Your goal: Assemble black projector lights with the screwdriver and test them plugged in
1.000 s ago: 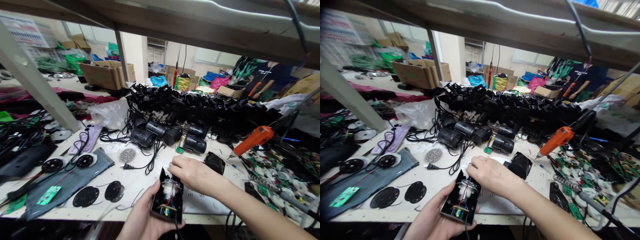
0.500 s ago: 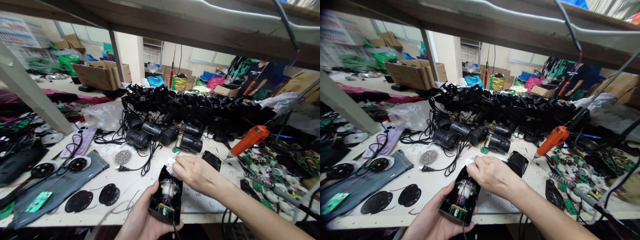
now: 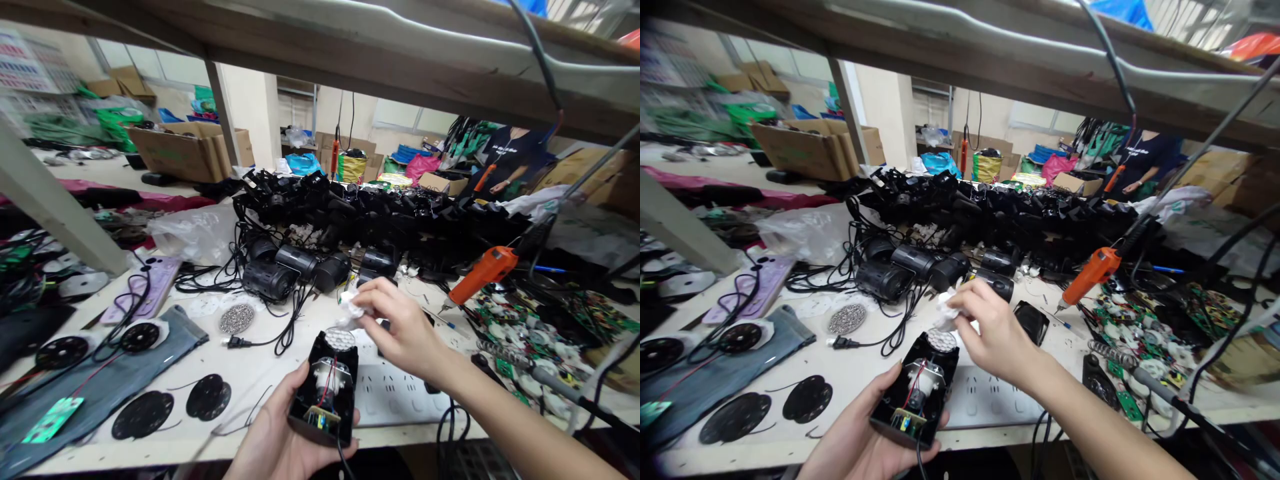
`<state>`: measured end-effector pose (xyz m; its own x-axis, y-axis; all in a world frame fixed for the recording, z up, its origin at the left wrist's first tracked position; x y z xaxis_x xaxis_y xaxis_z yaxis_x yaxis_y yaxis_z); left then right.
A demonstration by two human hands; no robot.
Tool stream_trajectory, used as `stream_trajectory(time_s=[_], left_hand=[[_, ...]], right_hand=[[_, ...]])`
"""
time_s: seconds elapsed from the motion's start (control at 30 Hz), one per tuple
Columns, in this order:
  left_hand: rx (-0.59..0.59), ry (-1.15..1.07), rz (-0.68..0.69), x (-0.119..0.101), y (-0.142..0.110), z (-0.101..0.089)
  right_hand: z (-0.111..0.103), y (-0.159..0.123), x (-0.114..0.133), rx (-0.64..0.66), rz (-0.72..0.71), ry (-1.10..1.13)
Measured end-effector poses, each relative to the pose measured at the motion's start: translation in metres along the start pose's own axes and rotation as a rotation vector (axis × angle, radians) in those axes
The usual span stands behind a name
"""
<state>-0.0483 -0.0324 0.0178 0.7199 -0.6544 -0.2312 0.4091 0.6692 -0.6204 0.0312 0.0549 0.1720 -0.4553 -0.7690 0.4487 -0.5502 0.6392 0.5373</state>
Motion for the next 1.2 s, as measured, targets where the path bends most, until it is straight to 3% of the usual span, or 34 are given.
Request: stream_trajectory(time_s=[0.17, 0.33, 0.53, 0.63, 0.9, 1.13, 1.2], left_hand=[[0.089, -0.016, 0.036, 0.002, 0.001, 0.001], [0.086, 0.013, 0.007, 0.005, 0.001, -0.003], [0.083, 0.07, 0.073, 0.001, 0.001, -0.002], [0.039, 0.104, 0.065, 0.004, 0.002, -0.006], [0.026, 0.094, -0.002, 0.009, 0.004, -0.006], [0.031, 0.03, -0.003, 0.002, 0.005, -0.006], [0.041, 0.024, 0.004, 0.001, 0.005, -0.005]], right_hand=[[0.038, 0.007, 0.01, 0.228, -0.057, 0.129], [0.059, 0.004, 0.007, 0.394, -0.092, -0.057], [0.083, -0.004, 0.009, 0.599, -0.162, -0.304], [0.089, -0.005, 0.007, 0.645, -0.188, -0.395], [0.084, -0.002, 0.0, 0.611, -0.121, -0.318], [0.047, 0.002, -0.024, 0.326, 0.14, -0.037], [0.042, 0.001, -0.025, 0.274, 0.153, 0.019]])
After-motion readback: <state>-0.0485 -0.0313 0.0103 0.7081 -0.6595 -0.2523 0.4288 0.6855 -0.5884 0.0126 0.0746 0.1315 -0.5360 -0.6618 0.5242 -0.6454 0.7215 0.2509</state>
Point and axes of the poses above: each hand's wrist, its own y-axis towards the middle knuckle, its own z-axis out of the palm, x = y × z, the point moved 10 cm from there along y, towards the middle knuckle, and after that the axes turned 3 degrees about -y, right-handed, at the moved point
